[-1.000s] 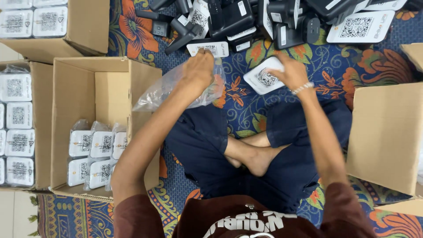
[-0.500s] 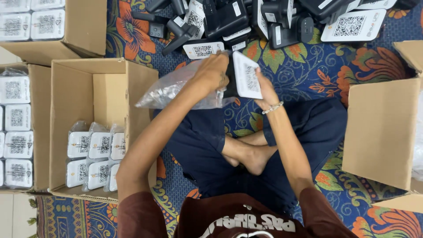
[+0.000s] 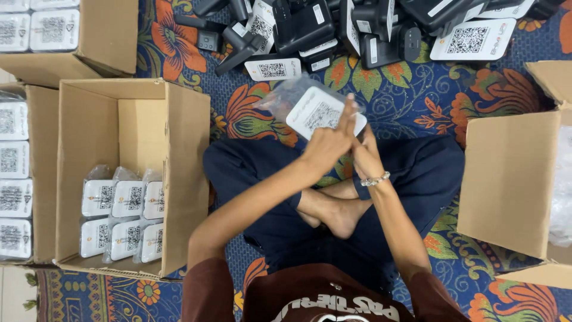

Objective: The person packs electronic components into plastic bags and places them in cardboard boxes.

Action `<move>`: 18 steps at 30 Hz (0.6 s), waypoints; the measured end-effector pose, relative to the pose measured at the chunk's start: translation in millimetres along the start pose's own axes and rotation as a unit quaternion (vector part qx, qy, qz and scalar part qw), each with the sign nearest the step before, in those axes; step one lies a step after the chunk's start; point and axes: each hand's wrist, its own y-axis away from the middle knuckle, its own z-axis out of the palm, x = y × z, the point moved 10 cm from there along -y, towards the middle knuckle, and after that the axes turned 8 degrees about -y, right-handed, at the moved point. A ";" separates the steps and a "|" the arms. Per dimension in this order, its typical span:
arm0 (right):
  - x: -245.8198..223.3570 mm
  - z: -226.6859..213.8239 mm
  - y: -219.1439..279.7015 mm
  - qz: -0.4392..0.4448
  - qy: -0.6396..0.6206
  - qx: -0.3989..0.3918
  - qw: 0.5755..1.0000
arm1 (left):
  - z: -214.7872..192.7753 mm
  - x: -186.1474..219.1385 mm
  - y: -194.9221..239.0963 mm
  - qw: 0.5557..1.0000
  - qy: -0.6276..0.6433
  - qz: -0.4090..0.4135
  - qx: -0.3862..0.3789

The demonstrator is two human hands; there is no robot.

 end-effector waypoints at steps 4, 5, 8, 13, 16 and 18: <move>30.7 0.2 16.9 0.122 -0.150 0.024 0.981 | -11.2 38.7 14.1 0.989 -0.093 -0.022 0.115; 53.4 -19.1 12.2 0.124 -0.149 0.024 0.981 | -13.6 43.4 16.5 0.989 -0.091 -0.024 0.114; 95.8 -41.4 10.5 0.015 0.201 -0.125 0.971 | -18.3 54.5 27.8 0.990 -0.124 -0.031 0.066; 103.2 -50.6 20.7 0.053 0.167 -0.079 0.981 | -32.6 66.0 41.8 0.994 -0.086 -0.017 0.066; 56.7 -20.6 37.1 -0.115 0.399 -0.090 0.905 | -20.0 76.4 43.3 0.995 -0.081 -0.001 0.053; 52.8 -14.5 39.5 -0.148 0.444 -0.108 0.877 | -21.1 78.5 43.9 0.996 -0.076 0.010 0.053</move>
